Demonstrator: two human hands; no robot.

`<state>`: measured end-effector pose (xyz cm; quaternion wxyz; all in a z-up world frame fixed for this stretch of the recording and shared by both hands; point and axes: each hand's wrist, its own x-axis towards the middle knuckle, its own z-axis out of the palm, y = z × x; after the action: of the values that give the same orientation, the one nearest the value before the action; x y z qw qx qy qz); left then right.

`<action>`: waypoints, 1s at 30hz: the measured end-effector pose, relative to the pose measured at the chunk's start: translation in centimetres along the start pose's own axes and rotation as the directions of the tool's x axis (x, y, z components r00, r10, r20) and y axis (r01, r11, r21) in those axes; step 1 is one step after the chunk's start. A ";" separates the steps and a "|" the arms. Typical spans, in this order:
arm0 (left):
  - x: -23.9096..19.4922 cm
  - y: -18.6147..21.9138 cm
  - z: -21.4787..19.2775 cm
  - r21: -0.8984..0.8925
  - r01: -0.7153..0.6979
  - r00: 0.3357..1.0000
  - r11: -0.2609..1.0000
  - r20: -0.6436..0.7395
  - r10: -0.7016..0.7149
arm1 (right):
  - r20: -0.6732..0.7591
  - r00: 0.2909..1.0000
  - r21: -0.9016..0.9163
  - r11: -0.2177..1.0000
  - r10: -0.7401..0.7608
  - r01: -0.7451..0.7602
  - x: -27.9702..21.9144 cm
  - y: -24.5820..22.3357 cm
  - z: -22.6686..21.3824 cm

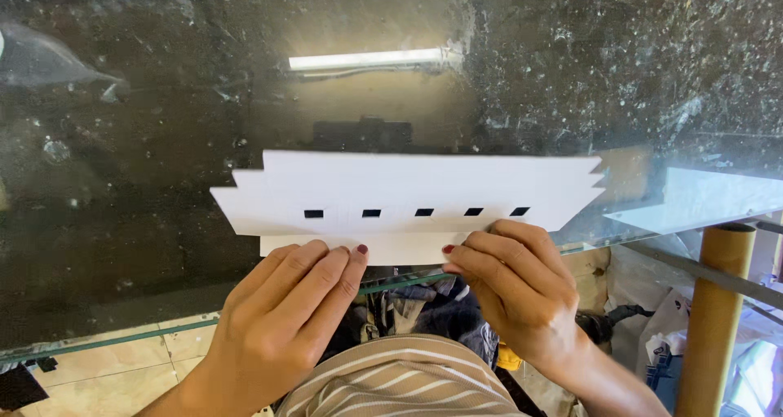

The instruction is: The person folds several white and black paper cutouts along pre-scored lines on a reflective table, pressing down on each fold by hand.

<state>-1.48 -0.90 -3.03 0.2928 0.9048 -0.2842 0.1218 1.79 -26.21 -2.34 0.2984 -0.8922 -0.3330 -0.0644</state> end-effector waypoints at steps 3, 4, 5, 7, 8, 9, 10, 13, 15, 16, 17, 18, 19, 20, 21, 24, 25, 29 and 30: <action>0.0 -0.3 -0.3 -0.065 0.067 0.997 0.996 0.032 -0.065 | 0.051 0.995 0.091 0.991 0.091 -0.096 1.2 -0.3 -0.2; 0.2 -0.4 -0.3 -0.060 0.068 0.997 0.996 0.030 -0.066 | 0.050 0.995 0.092 0.992 0.087 -0.091 1.4 -0.4 -0.4; 0.4 -0.6 -0.3 -0.121 0.131 0.991 0.984 0.052 -0.125 | 0.074 0.988 0.131 0.981 0.137 -0.145 1.6 -0.4 -0.5; 0.6 -0.8 -0.4 -0.182 0.194 0.980 0.964 0.078 -0.182 | 0.102 0.977 0.167 0.965 0.185 -0.200 1.9 -0.6 -1.0; 0.8 -1.0 -0.5 -0.203 0.267 0.960 0.942 0.141 -0.242 | 0.139 0.964 0.172 0.953 0.227 -0.250 2.1 -0.7 -1.2; 1.0 -1.1 -0.6 -0.218 0.339 0.933 0.915 0.206 -0.297 | 0.176 0.947 0.175 0.938 0.268 -0.298 2.3 -0.7 -1.4; 1.2 -1.0 -0.7 -0.220 0.338 0.933 0.915 0.207 -0.295 | 0.176 0.946 0.174 0.938 0.271 -0.301 2.2 -0.7 -1.5; 1.9 -1.1 -1.0 -0.147 0.382 0.903 0.912 0.268 -0.336 | 0.193 0.935 0.152 0.932 0.297 -0.328 2.1 -0.9 -1.5; 2.5 -1.4 -1.0 -0.034 0.457 0.826 0.889 0.386 -0.410 | 0.208 0.934 0.119 0.940 0.290 -0.319 2.2 -1.1 -1.6; 2.9 -1.6 -1.0 -0.031 0.454 0.829 0.891 0.380 -0.410 | 0.202 0.937 0.119 0.943 0.285 -0.312 2.4 -1.0 -1.6; 3.3 -1.8 -1.1 0.008 0.456 0.805 0.890 0.423 -0.416 | 0.229 0.926 0.122 0.935 0.300 -0.333 2.6 -0.9 -1.5; 3.3 -1.6 -1.1 0.044 0.462 0.771 0.886 0.474 -0.426 | 0.267 0.909 0.128 0.923 0.320 -0.363 2.3 -1.1 -1.6; 3.4 -1.7 -1.3 0.044 0.467 0.767 0.883 0.477 -0.429 | 0.272 0.907 0.130 0.922 0.321 -0.365 2.5 -1.0 -1.6; 3.2 -1.6 -1.4 0.048 0.443 0.782 0.895 0.468 -0.412 | 0.278 0.915 0.109 0.937 0.291 -0.331 2.3 -1.1 -1.6; 3.2 -1.6 -1.6 0.052 0.419 0.797 0.907 0.458 -0.394 | 0.285 0.922 0.089 0.951 0.260 -0.296 2.1 -1.2 -1.6; 2.9 -2.9 -1.3 -0.057 0.303 0.874 0.951 0.414 -0.254 | 0.172 0.954 0.049 0.965 0.245 -0.257 1.2 -1.0 -1.0; 3.1 -2.9 -1.2 -0.063 0.299 0.876 0.952 0.415 -0.247 | 0.170 0.953 0.044 0.964 0.251 -0.262 0.5 -0.8 -0.8; 3.9 -3.8 -1.7 -0.126 0.142 0.921 0.982 0.381 -0.085 | -0.031 0.999 -0.056 0.998 -0.020 0.018 0.1 0.2 0.4; 3.6 -3.6 -1.8 -0.158 0.107 0.937 0.982 0.347 -0.046 | -0.072 0.994 -0.063 0.995 -0.080 0.075 -0.3 0.2 0.5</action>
<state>3.45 1.03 -1.87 0.3217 0.8935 -0.3046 -0.0738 1.59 -26.16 -2.96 0.2810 -0.8841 -0.3539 -0.1192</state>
